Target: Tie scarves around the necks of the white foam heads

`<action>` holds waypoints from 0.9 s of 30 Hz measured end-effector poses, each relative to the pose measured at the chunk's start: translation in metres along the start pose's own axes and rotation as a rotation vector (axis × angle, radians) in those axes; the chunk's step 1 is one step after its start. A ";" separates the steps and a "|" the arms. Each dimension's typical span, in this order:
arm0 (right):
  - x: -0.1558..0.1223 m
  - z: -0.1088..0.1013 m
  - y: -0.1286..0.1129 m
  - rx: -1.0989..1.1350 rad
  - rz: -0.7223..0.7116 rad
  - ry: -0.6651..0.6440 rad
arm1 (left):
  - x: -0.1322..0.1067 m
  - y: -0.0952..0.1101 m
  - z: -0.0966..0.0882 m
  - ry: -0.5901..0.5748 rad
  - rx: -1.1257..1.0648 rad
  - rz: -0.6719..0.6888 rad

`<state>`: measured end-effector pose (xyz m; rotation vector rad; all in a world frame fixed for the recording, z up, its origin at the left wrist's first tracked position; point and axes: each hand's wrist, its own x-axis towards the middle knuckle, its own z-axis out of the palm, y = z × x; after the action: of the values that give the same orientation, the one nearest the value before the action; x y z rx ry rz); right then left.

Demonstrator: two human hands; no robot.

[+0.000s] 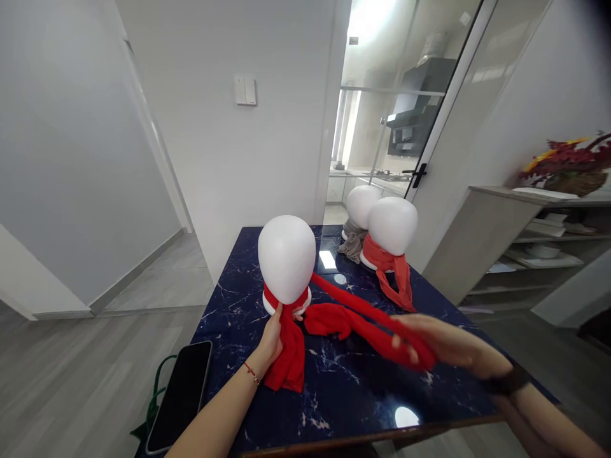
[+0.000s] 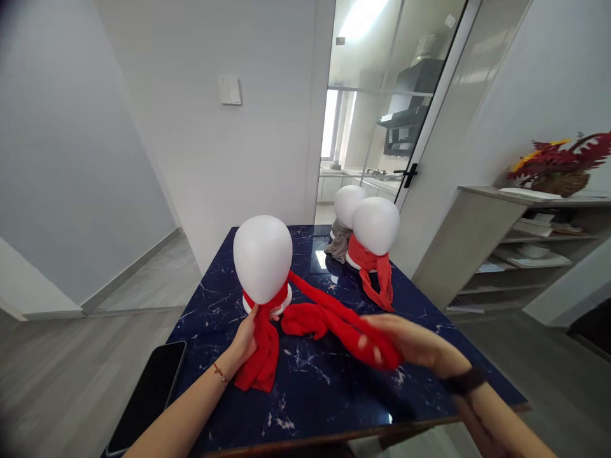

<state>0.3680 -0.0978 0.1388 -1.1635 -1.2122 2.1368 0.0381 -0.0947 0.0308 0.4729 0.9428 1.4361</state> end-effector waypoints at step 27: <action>0.080 0.231 0.096 0.676 0.037 -0.491 | -0.036 0.020 0.028 -0.124 0.180 0.157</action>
<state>0.1364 -0.2082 0.0831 -0.3835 -0.5240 2.6364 0.0519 -0.1197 0.0720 0.7760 0.9550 1.4504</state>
